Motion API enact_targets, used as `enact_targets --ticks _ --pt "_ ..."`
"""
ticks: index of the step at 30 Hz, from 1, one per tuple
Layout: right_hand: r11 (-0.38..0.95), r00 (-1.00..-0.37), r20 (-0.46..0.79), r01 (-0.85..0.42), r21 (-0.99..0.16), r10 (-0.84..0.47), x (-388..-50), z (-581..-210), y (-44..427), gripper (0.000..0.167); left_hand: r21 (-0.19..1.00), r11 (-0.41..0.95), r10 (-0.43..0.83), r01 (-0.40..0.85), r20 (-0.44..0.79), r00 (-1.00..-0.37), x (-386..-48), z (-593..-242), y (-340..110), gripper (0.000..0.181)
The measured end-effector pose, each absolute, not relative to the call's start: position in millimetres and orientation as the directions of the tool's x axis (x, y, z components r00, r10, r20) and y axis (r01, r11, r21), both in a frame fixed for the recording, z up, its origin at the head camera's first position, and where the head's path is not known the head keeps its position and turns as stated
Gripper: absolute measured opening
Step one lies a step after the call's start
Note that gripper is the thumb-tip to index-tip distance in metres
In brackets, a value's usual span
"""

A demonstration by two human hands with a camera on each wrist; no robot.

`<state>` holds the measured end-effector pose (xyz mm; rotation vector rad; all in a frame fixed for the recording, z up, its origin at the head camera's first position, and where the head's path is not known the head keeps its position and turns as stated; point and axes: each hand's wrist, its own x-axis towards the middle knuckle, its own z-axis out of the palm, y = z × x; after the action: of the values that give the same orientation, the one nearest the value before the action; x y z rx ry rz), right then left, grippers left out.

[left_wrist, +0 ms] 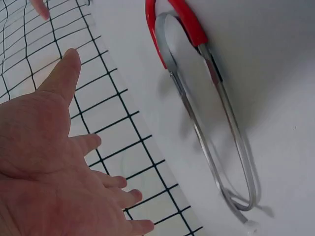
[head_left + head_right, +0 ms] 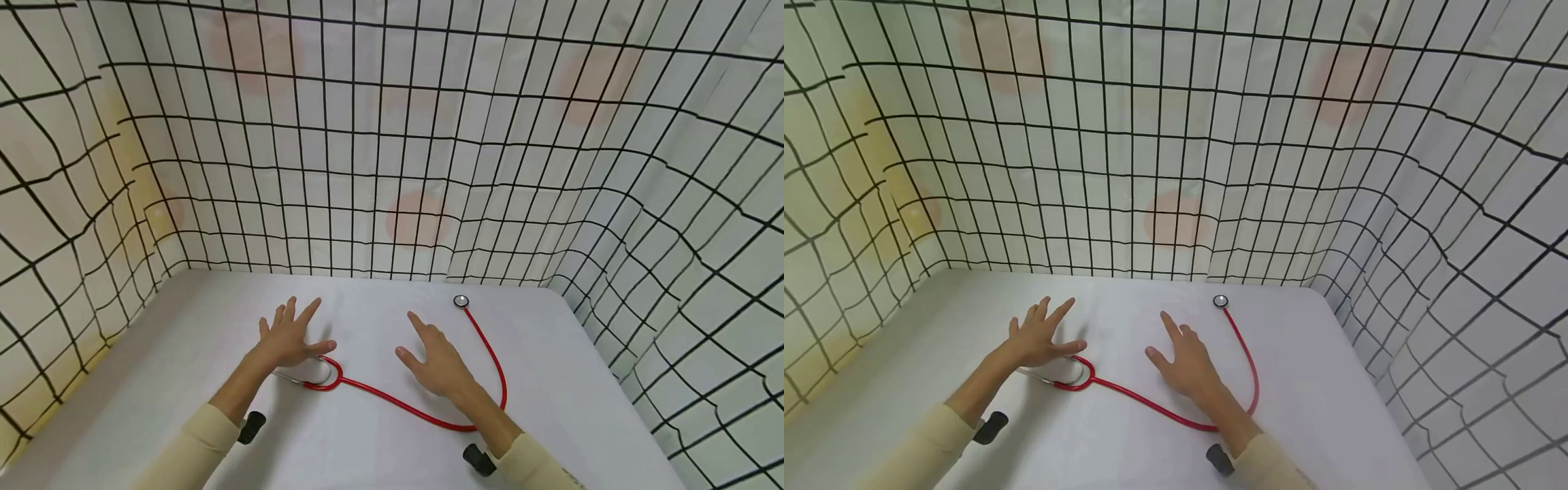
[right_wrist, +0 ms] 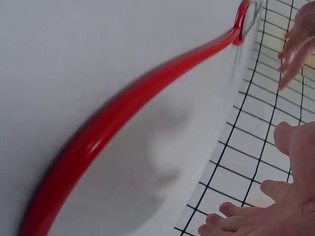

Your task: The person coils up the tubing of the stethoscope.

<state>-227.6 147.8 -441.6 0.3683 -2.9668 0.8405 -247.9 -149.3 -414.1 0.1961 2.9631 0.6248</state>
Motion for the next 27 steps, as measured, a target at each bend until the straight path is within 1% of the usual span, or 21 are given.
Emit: enact_targets --ticks 8,12,17,20,24,27 --pt "0.740 -0.958 0.116 -0.276 -0.613 -0.262 -217 -449 135 0.074 0.446 0.877 0.203 0.176 -0.013 -0.979 -243 -411 -153 0.106" --pt "0.688 -0.954 0.120 -0.283 -0.669 -0.275 -214 -453 128 0.073 0.492 0.847 0.244 0.203 -0.020 -0.970 -239 -409 -157 0.108" --pt "0.632 -0.957 0.090 -0.251 -0.733 -0.276 -211 -455 121 0.072 0.595 0.781 0.290 0.190 -0.077 -0.954 -238 -409 -163 0.100" --pt "0.612 -0.958 0.083 -0.240 -0.754 -0.274 -211 -456 118 0.069 0.682 0.711 0.329 0.171 -0.107 -0.938 -239 -409 -169 0.095" --pt "0.594 -0.958 0.097 -0.244 -0.766 -0.268 -212 -455 113 0.061 0.759 0.625 0.410 0.184 -0.118 -0.904 -243 -411 -177 0.089" --pt "0.589 -0.959 0.111 -0.250 -0.769 -0.262 -214 -456 109 0.054 0.779 0.596 0.447 0.196 -0.119 -0.887 -246 -412 -183 0.085"
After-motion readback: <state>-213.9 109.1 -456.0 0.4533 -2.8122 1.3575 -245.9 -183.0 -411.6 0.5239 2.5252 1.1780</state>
